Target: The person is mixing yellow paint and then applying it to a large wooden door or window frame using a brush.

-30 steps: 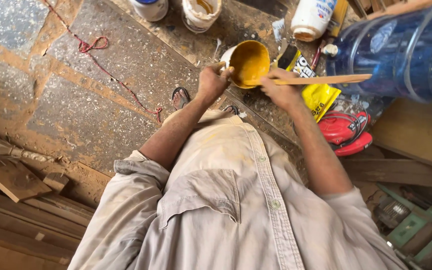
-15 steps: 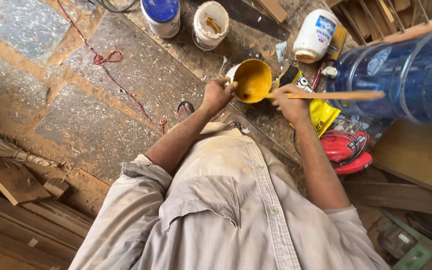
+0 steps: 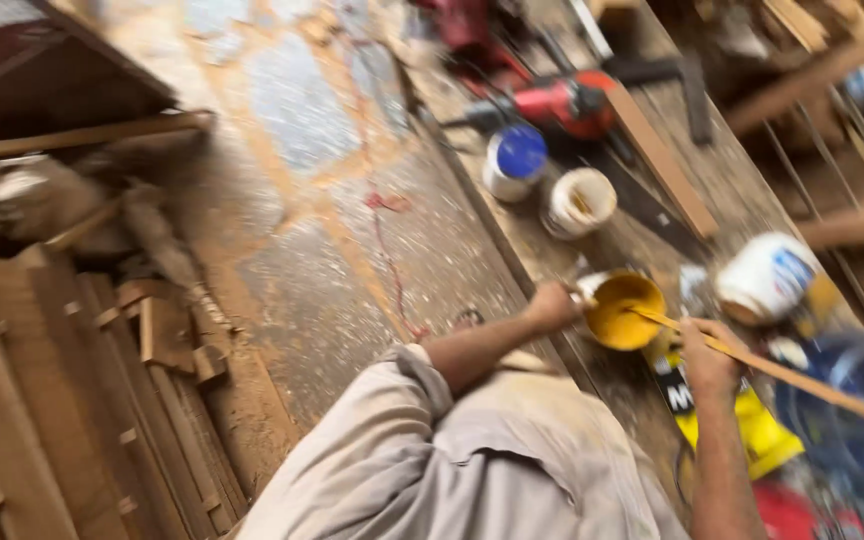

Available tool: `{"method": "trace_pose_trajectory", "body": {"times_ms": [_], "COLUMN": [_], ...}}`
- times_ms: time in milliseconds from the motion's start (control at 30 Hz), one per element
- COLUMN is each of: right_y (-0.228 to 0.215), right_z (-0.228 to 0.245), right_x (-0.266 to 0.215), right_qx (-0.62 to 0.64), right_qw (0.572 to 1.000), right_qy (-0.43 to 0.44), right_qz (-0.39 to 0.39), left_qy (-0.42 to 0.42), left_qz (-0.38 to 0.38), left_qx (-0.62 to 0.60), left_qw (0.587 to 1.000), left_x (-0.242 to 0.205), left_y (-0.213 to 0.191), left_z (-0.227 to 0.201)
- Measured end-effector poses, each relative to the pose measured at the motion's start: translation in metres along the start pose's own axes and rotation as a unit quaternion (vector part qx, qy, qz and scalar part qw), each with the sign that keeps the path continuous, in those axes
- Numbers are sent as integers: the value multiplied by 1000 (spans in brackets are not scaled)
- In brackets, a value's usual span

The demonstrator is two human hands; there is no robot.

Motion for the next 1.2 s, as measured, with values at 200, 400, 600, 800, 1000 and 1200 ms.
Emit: {"method": "trace_pose_trajectory", "body": {"times_ms": [200,400,600,800,1000,1200], "right_y": [34,0,44,5,60,18], "right_z": [-49,-35,-34,-47,1,-17], "right_x": [27,37,34,54,26,30], "right_qx": [-67,-30,10,-142,7,-87], "right_qw": [977,997,998,989,997,981], "right_qy": [160,63,-17,19,-35,94], "right_qz": [122,43,52,43,75,146], "left_qy": [-7,0,-48,-73,-87,-82], "left_qz": [-5,-26,-1,-13,-11,-33], "left_qx": [-49,-55,-132,-104,-161,-152], "left_qw": [999,998,990,992,983,984], "left_x": [4,0,-5,-20,-21,-32], "left_y": [2,-2,-9,-18,-22,-28], "left_z": [0,-6,-14,-32,-36,-47]}}
Point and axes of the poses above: each hand's wrist, its own x-axis towards the middle knuckle, its own y-axis out of the palm, z = x × y, the point moved 2 cm from there along x, towards the middle knuckle, and after that the axes turned 9 degrees about y, right-handed, at the moved point
